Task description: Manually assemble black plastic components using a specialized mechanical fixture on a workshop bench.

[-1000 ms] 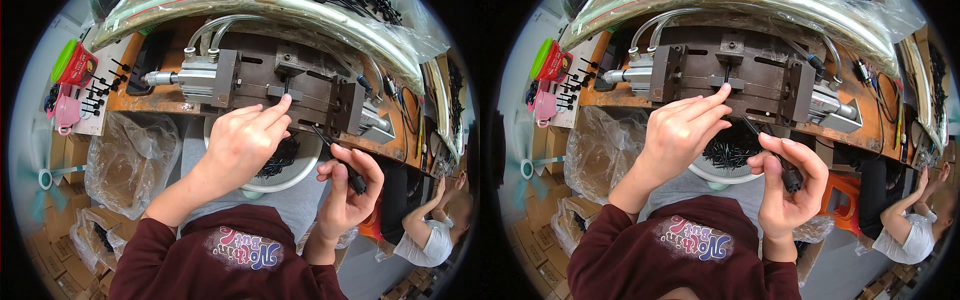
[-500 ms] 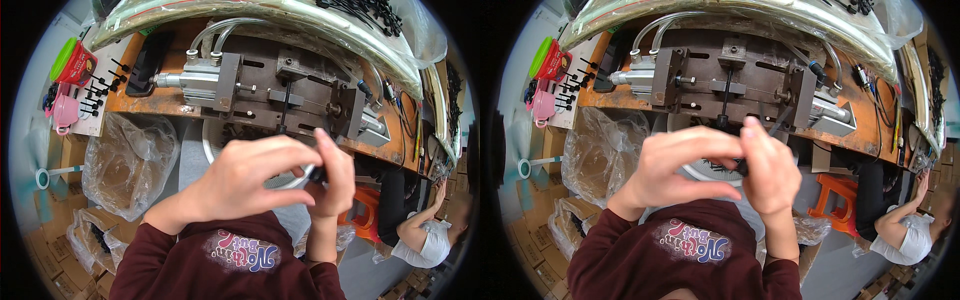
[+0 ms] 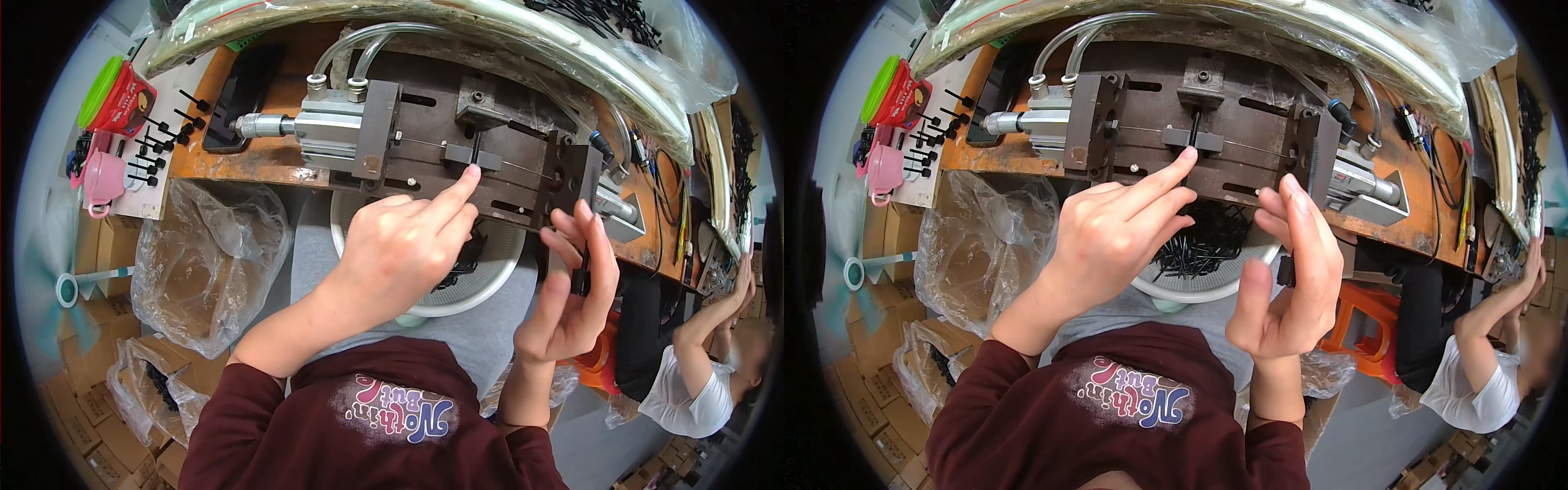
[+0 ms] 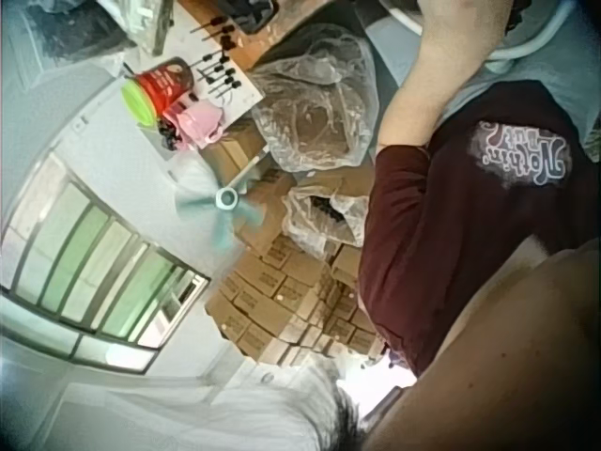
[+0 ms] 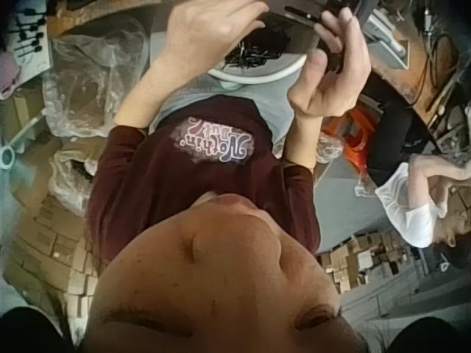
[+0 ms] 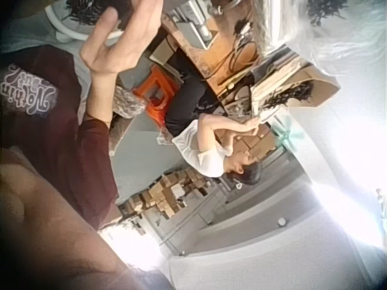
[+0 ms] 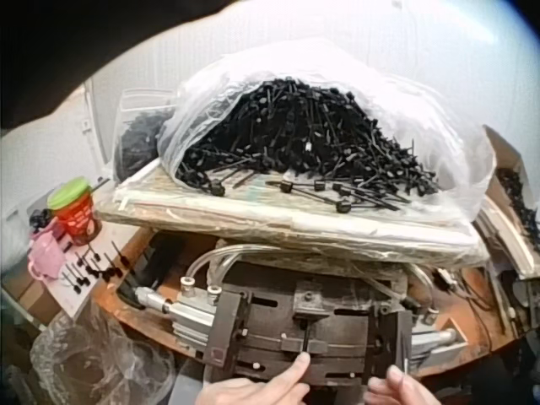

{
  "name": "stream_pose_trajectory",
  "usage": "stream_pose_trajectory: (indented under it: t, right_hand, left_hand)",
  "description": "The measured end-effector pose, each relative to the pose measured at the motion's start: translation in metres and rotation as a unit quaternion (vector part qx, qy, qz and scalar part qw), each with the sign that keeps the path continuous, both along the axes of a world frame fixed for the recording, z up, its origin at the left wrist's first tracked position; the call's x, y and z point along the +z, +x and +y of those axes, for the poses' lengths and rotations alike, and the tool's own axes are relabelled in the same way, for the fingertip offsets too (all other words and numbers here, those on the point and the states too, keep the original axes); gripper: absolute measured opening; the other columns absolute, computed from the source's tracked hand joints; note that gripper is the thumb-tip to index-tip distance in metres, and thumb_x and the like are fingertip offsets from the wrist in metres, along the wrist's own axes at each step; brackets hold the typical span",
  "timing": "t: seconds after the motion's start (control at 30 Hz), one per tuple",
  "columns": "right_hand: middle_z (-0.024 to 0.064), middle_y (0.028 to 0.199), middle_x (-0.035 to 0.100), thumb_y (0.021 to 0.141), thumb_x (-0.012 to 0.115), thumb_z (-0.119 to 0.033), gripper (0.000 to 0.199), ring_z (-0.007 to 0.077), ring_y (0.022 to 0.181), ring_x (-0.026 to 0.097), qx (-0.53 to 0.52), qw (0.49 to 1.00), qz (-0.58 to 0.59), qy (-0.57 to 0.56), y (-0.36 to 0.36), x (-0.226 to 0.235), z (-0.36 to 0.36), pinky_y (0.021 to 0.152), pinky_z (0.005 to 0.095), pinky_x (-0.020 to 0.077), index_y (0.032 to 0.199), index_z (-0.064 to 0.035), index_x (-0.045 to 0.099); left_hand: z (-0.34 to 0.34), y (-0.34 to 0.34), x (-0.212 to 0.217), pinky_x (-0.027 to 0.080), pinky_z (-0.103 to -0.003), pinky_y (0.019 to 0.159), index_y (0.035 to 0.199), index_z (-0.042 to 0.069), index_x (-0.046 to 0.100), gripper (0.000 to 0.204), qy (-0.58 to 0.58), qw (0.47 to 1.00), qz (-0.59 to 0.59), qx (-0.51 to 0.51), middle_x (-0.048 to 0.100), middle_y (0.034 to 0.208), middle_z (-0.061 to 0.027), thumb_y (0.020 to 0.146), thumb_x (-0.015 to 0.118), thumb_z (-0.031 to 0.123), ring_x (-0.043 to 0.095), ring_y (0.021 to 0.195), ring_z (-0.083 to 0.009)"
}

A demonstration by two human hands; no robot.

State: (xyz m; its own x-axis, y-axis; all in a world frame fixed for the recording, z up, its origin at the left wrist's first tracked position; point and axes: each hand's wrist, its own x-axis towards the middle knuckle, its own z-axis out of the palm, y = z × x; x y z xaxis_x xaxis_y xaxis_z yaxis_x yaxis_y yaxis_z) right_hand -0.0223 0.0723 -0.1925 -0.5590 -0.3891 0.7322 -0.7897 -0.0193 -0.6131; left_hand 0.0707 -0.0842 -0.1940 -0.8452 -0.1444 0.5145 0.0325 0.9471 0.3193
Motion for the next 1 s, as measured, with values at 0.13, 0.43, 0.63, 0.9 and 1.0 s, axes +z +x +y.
stream_pose_trajectory:
  t: [0.13,0.43,0.63,0.9,1.0]
  right_hand:
    - [0.0337,0.134,0.047,0.098,0.043,-0.017,0.056,0.0413,0.117,0.059,0.042,0.997,-0.059,0.002,0.004,0.006,0.004,0.099,0.0453,0.0497,0.143,0.0143,0.031]
    - [0.0260,0.127,0.058,0.075,0.078,0.004,0.037,0.0311,0.107,0.065,0.052,0.995,-0.057,0.070,0.003,0.016,0.012,0.085,0.0363,0.0563,0.108,0.0027,0.061]
    - [0.0217,0.122,0.063,0.075,0.077,0.003,0.026,0.0309,0.099,0.067,0.012,0.981,0.059,0.185,-0.003,0.017,-0.002,0.081,0.0356,0.0563,0.098,0.0034,0.065]
    - [0.0125,0.126,0.065,0.075,0.074,-0.003,0.022,0.0211,0.061,0.062,0.020,0.927,0.163,0.337,-0.002,0.008,-0.032,0.057,0.0307,0.0499,0.092,-0.0016,0.061]
    - [0.0122,0.125,0.065,0.075,0.074,-0.005,0.023,0.0212,0.058,0.061,0.007,0.918,0.173,0.357,-0.005,0.014,-0.037,0.056,0.0303,0.0496,0.094,-0.0019,0.061]
  left_hand:
    - [-0.004,-0.007,0.007,0.050,-0.028,0.056,0.089,0.005,0.069,0.026,-0.021,0.999,-0.024,0.004,0.067,0.123,-0.0092,0.068,0.080,0.015,0.063,0.059,-0.0184]
    - [-0.009,-0.004,0.026,0.054,-0.028,0.061,0.094,0.006,0.070,0.028,-0.014,0.998,-0.057,-0.027,0.070,0.116,-0.0089,0.071,0.080,0.018,0.067,0.067,-0.0203]
    - [-0.058,-0.038,0.078,0.054,-0.030,0.063,0.091,0.005,0.070,0.022,0.014,0.994,0.101,-0.032,0.070,0.091,-0.0075,0.075,0.079,0.017,0.067,0.068,-0.0191]
    - [-0.146,-0.133,0.107,0.054,-0.041,0.081,0.101,0.001,0.073,0.024,-0.130,0.985,0.101,0.048,0.070,0.096,-0.0226,0.079,0.064,0.003,0.068,0.093,-0.0340]
    - [-0.146,-0.144,0.111,0.054,-0.042,0.081,0.096,0.001,0.074,0.021,-0.104,0.993,-0.012,0.063,0.069,0.094,-0.0236,0.077,0.065,0.003,0.068,0.092,-0.0353]
